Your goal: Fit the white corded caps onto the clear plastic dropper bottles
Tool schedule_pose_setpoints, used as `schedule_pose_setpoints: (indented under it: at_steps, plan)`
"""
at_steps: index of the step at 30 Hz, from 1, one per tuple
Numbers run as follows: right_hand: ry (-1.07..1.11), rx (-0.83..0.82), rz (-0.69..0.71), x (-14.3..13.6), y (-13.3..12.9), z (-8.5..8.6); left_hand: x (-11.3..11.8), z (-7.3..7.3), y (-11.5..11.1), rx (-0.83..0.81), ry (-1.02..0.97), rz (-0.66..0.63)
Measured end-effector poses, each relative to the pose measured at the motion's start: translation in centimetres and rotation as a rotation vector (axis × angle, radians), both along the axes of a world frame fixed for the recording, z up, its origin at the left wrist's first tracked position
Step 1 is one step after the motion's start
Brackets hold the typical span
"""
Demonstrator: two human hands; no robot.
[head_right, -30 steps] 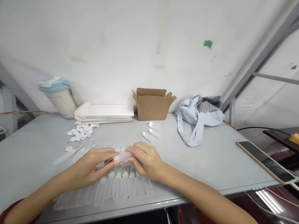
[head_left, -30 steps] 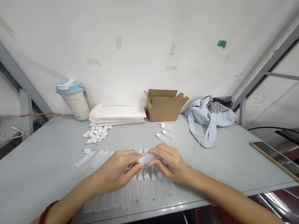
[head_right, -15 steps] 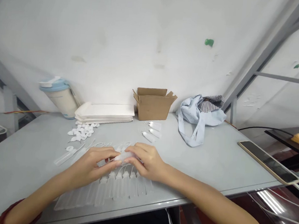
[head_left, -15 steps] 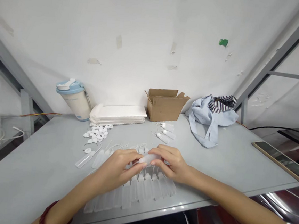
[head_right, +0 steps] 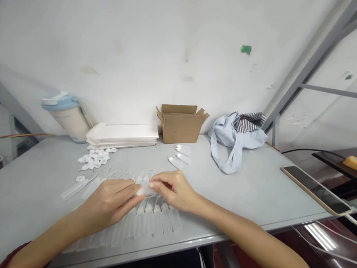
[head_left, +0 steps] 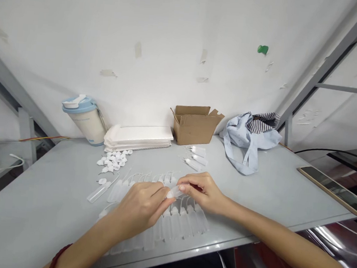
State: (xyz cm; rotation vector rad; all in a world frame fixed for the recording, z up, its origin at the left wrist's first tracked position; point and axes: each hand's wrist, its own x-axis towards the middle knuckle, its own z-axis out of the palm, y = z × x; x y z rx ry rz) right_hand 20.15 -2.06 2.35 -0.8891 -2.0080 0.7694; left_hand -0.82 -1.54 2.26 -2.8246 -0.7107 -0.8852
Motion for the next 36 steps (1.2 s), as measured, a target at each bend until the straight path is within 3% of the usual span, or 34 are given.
schedule_pose_setpoints:
  at_steps: [3, 6, 8, 11, 15, 18, 22, 36]
  plan:
    - [0.001, -0.066, -0.032, 0.0, 0.3, 0.0, -0.2, -0.1, 0.4, -0.023, -0.005, 0.016]
    - [-0.004, -0.086, -0.115, 0.5, 1.0, 0.1, -1.5, 0.3, 1.8, -0.180, -0.039, 0.090]
    - [-0.002, -0.059, -0.223, 1.2, 1.9, 0.1, -3.3, 1.1, 3.4, -0.268, -0.011, 0.244]
    - [-0.107, 0.044, -0.457, 2.8, 3.7, 0.0, -7.2, 2.6, 5.8, -0.405, 0.167, 0.603]
    - [-0.249, 0.074, -0.596, 5.0, 5.8, -0.5, -12.6, 4.1, 7.5, -0.570, 0.285, 0.747]
    - [-0.322, 0.068, -0.636, 5.9, 7.0, -1.1, -14.8, 4.3, 7.5, -0.728, 0.330, 0.765]
    - [-0.425, 0.060, -0.669, 6.5, 7.9, -2.0, -14.6, 3.8, 7.4, -0.907, 0.341, 0.696]
    - [-0.481, 0.051, -0.650, 6.8, 8.3, -2.6, -13.8, 2.1, 7.9, -0.965, 0.331, 0.684]
